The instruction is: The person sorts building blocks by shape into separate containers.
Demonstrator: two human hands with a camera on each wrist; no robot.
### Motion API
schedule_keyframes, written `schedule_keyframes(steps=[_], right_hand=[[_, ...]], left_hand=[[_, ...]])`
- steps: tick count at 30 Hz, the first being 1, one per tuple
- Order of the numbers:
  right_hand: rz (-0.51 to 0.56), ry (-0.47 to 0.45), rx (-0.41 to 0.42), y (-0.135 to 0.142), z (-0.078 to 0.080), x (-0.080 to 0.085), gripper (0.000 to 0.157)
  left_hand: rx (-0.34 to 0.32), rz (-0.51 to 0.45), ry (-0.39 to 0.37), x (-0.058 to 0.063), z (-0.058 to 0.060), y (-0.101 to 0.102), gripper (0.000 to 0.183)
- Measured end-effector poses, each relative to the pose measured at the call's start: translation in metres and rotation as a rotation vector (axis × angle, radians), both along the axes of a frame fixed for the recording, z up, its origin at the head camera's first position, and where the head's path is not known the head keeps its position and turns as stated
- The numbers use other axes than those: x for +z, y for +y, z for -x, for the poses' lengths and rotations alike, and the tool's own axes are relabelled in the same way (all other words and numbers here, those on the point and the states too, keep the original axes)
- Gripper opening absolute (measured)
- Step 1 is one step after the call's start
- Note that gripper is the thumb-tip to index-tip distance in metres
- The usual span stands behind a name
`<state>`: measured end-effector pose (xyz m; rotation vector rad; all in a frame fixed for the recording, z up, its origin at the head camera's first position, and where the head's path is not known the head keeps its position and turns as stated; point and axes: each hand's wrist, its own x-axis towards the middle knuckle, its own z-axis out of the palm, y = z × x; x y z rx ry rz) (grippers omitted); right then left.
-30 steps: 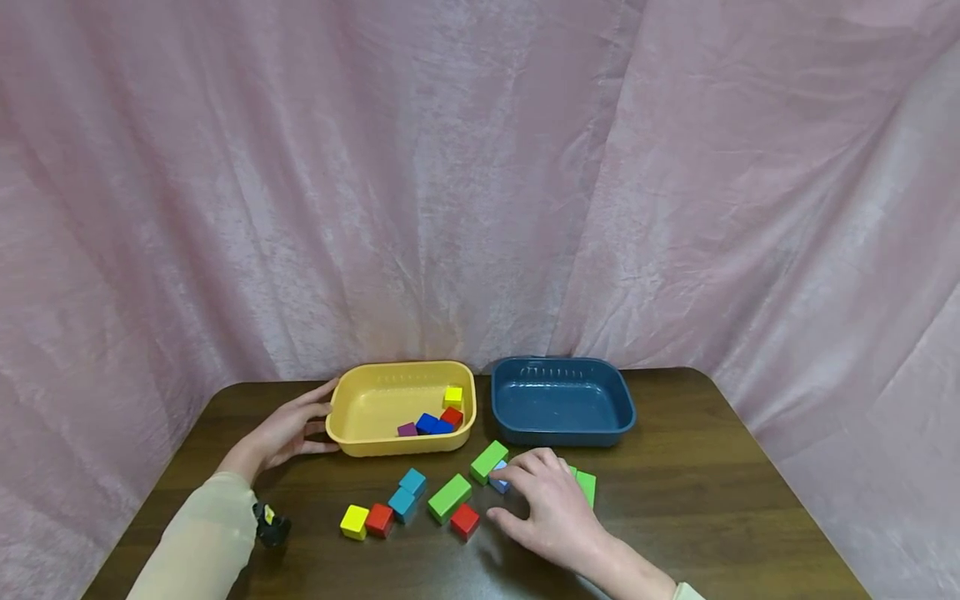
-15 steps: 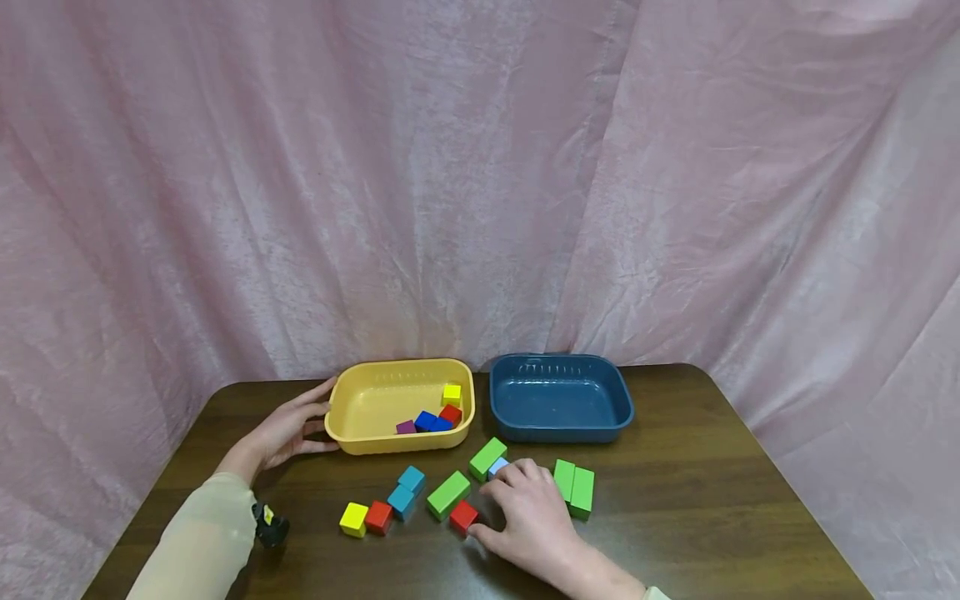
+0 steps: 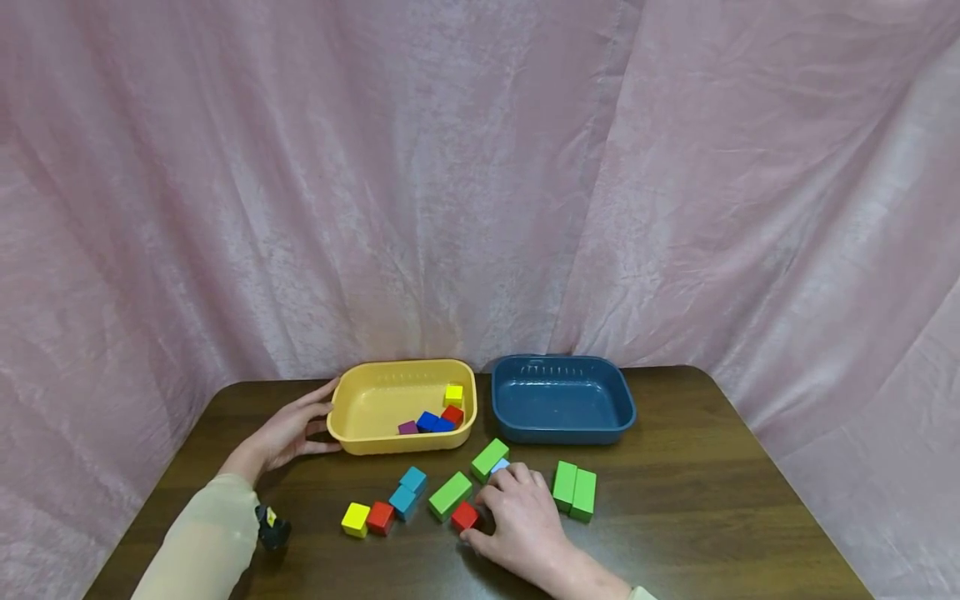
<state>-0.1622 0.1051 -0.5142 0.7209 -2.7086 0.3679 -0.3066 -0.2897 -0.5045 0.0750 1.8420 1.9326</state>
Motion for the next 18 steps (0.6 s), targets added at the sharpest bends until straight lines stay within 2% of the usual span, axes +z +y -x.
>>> schedule_keyframes(steps=[11,18], right_hand=[[-0.02,-0.009,-0.016,-0.0029,0.0003,-0.0045,0.042],[-0.019,-0.025,-0.02,-0.0046,0.0014,-0.0043,0.038]], left_hand=[[-0.025,-0.019,0.0,-0.0015,0.0002,-0.0003,0.056],[-0.014,-0.019,0.004,-0.0018,-0.0006,0.0005,0.056]])
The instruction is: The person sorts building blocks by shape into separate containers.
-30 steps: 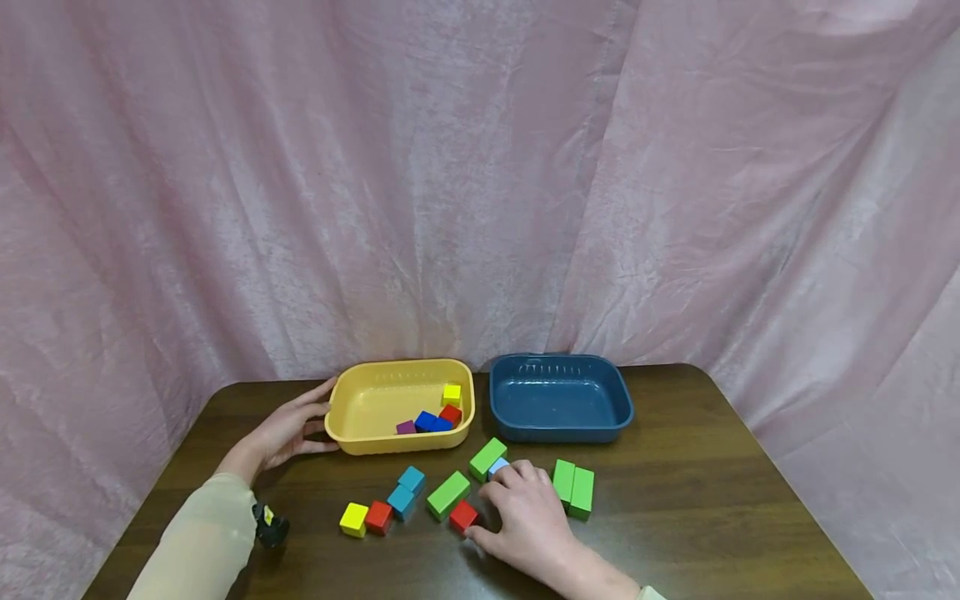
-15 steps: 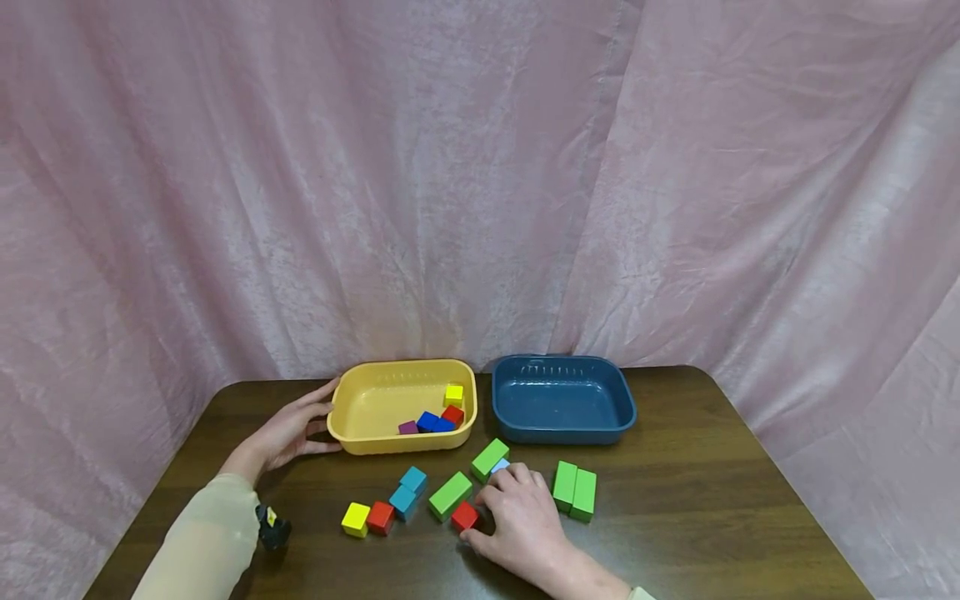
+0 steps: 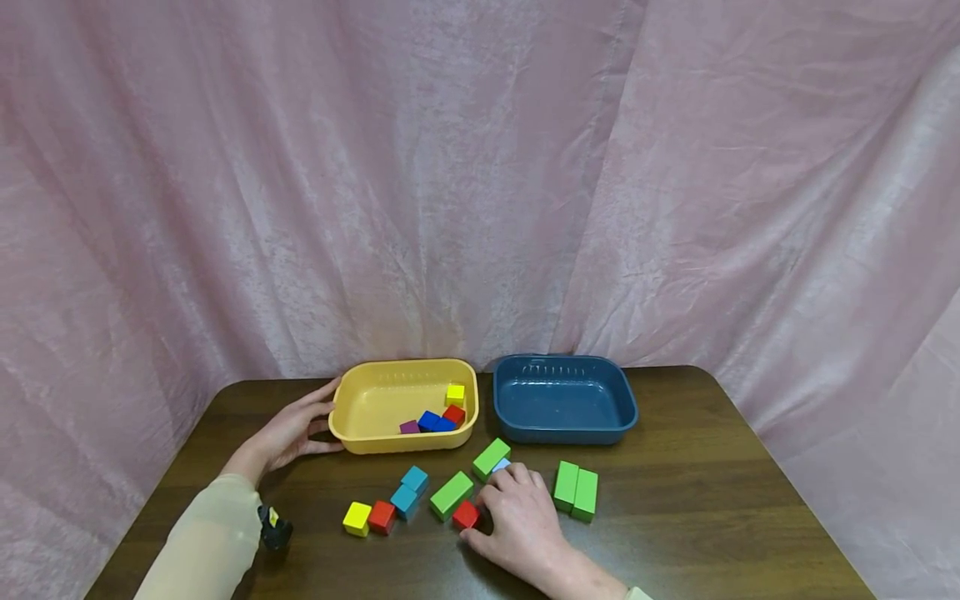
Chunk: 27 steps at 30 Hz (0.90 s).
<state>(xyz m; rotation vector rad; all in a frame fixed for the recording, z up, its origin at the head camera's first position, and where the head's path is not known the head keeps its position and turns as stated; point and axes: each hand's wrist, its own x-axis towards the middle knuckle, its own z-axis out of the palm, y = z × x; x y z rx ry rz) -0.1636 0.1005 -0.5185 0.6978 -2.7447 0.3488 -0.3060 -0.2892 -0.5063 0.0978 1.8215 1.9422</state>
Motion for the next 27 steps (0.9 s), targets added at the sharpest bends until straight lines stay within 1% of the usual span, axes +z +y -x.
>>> schedule_keyframes(steps=[4,8,12,19,27], right_hand=[[-0.008,-0.031,-0.002,0.0,0.0007,0.0006,0.035],[-0.011,-0.047,-0.002,0.0001,0.0012,0.0006,0.033],[-0.01,-0.044,-0.003,0.0007,0.001,0.0001,0.033],[-0.008,-0.058,-0.01,0.001,0.0009,-0.0008,0.031],[0.014,-0.033,-0.005,0.0026,-0.0017,-0.0004,0.028]], left_hand=[[0.001,0.002,0.003,-0.0003,0.0,0.0004,0.056],[-0.006,-0.001,0.008,-0.0008,0.0001,0.0,0.06],[0.004,-0.004,0.005,-0.0017,0.0003,-0.0004,0.063],[0.008,-0.004,0.011,-0.0024,0.0001,-0.001,0.064],[0.004,0.003,0.027,-0.0028,-0.0008,-0.0009,0.063]])
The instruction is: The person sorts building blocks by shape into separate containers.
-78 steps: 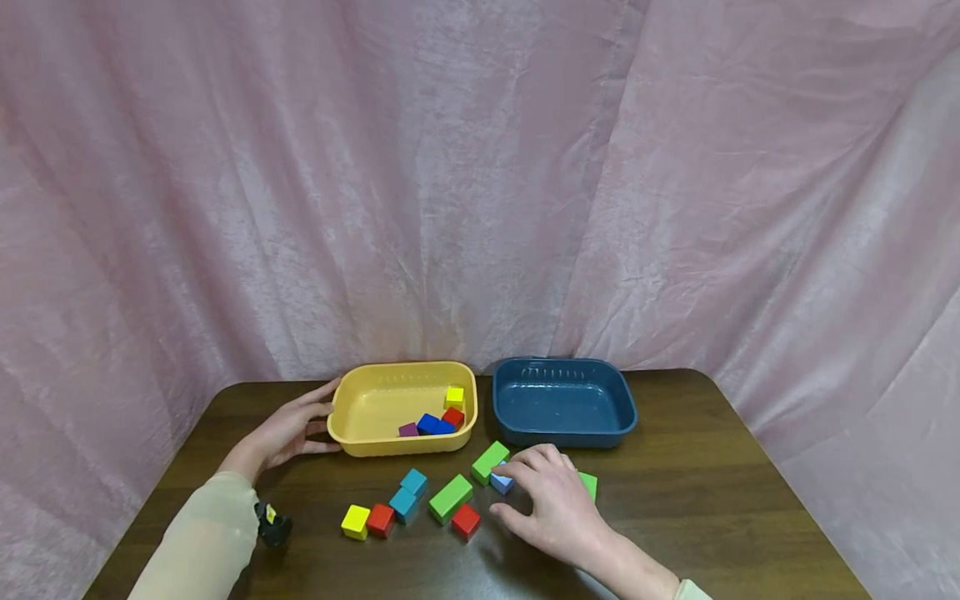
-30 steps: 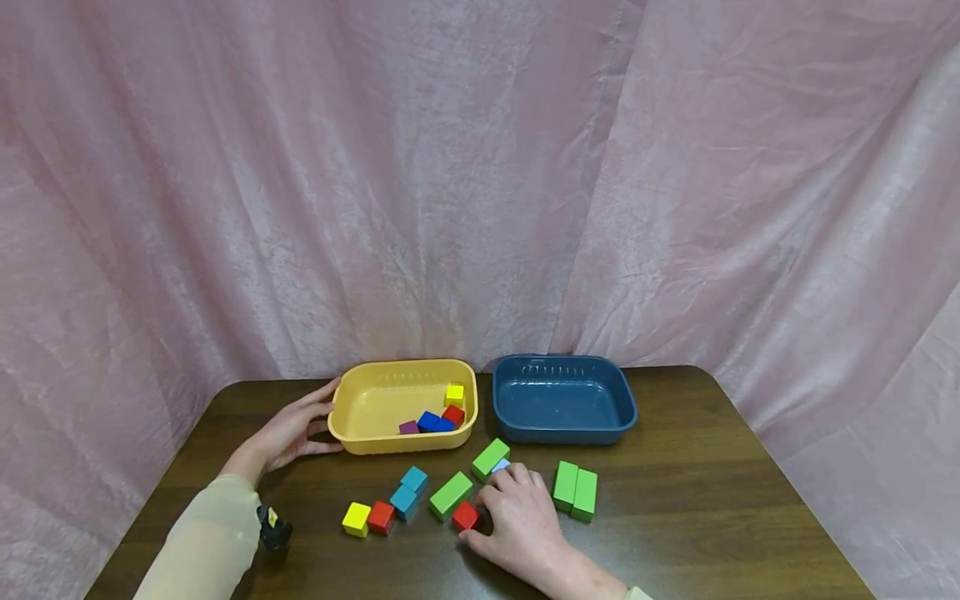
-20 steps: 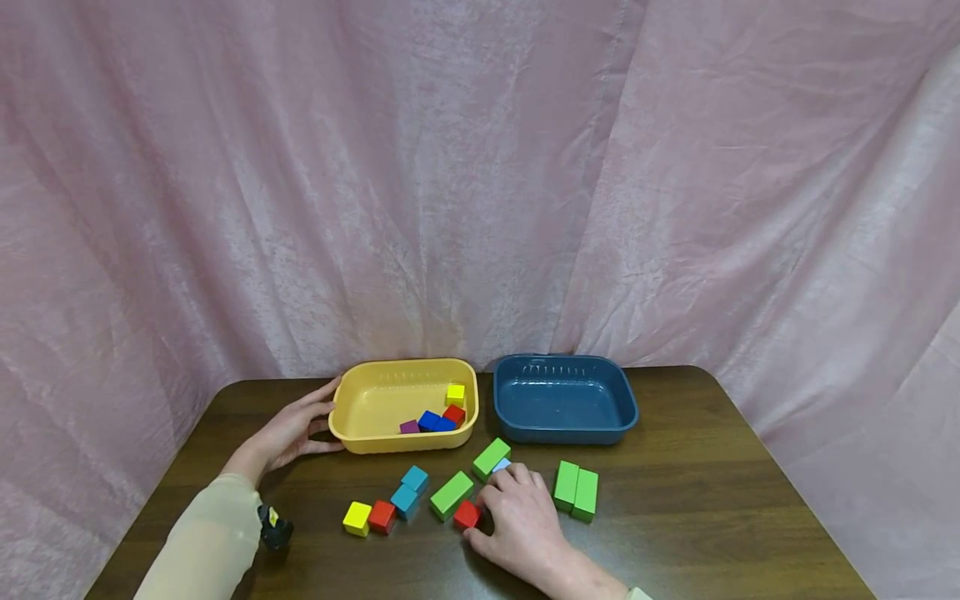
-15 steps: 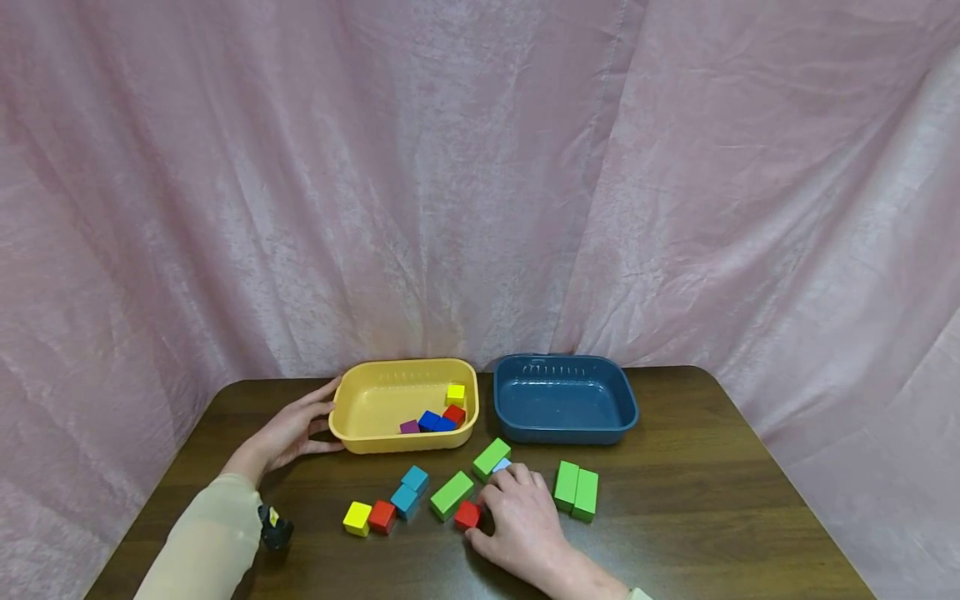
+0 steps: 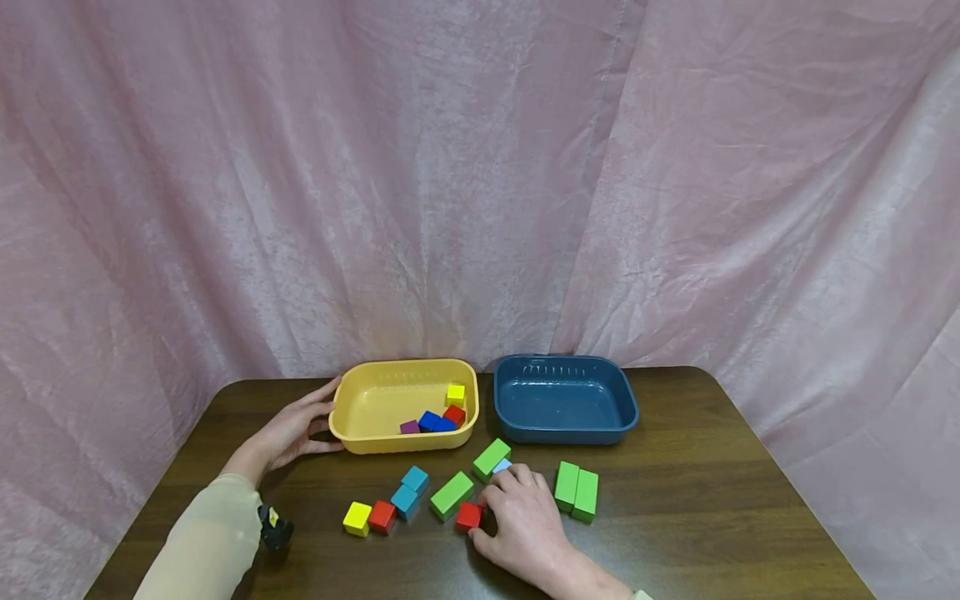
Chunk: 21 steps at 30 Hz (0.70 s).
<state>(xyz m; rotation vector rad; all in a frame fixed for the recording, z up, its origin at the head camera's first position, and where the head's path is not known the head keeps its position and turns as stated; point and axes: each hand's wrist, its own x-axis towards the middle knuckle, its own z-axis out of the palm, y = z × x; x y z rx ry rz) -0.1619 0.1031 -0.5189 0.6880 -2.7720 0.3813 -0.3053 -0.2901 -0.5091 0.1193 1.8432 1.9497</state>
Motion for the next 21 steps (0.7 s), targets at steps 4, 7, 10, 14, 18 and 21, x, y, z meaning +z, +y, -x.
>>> schedule_keyframes(steps=[4,7,10,14,18,21], right_hand=[[0.022,0.027,0.002,0.003,-0.002,0.002,0.029],[0.036,0.05,0.005,0.006,-0.002,0.005,0.029],[0.043,0.056,0.008,0.009,-0.001,0.009,0.03],[0.054,0.057,0.008,0.013,0.001,0.015,0.029],[0.084,0.104,0.016,0.017,0.004,0.022,0.028],[0.108,0.149,0.022,0.02,0.007,0.027,0.029]], left_hand=[[-0.005,0.003,0.009,0.0,0.0,0.0,0.063],[-0.01,0.01,0.018,0.001,0.0,0.0,0.062],[-0.012,0.014,0.017,0.002,-0.001,0.0,0.063],[-0.012,0.019,0.015,0.002,-0.001,0.001,0.063],[-0.012,0.022,0.012,0.003,-0.002,0.001,0.062],[-0.014,0.021,0.009,0.003,-0.002,0.001,0.059]])
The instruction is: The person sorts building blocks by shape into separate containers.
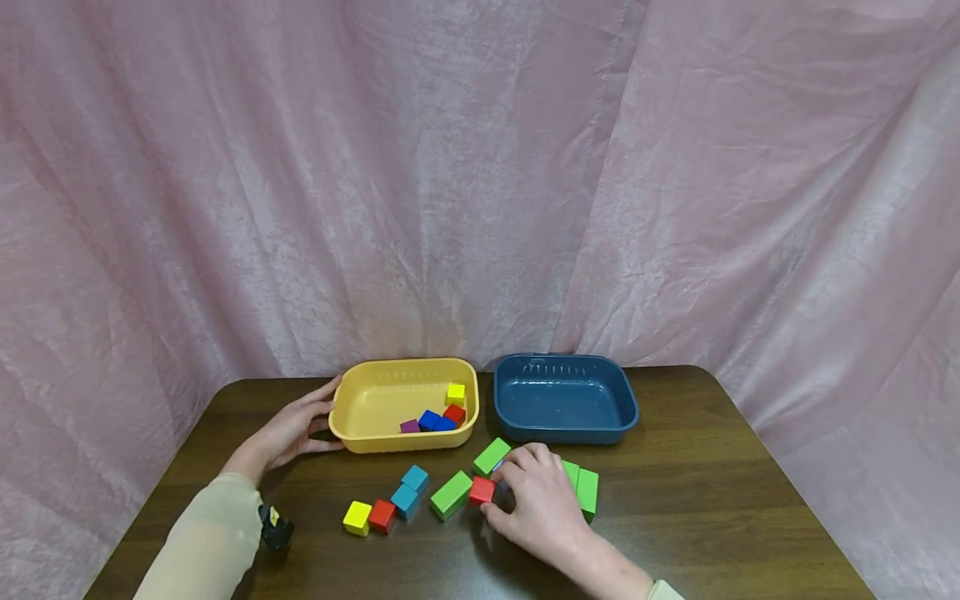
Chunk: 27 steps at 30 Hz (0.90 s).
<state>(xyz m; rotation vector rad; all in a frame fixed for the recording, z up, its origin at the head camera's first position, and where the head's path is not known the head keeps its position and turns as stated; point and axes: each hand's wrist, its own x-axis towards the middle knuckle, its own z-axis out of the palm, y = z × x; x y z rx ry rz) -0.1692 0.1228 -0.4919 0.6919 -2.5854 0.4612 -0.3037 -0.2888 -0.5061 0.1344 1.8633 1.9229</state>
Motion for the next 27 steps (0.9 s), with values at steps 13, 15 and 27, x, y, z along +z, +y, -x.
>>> schedule_keyframes(steps=[13,15,27], right_hand=[[0.024,0.048,-0.03,0.005,0.016,0.019,0.028],[0.029,0.06,-0.044,0.006,0.019,0.023,0.027],[0.059,0.075,-0.073,0.005,0.043,0.05,0.027]], left_hand=[[0.012,-0.007,-0.009,0.001,-0.001,0.002,0.055],[0.01,-0.009,-0.009,0.001,-0.001,0.002,0.055],[0.014,-0.003,-0.016,0.002,-0.002,0.002,0.055]])
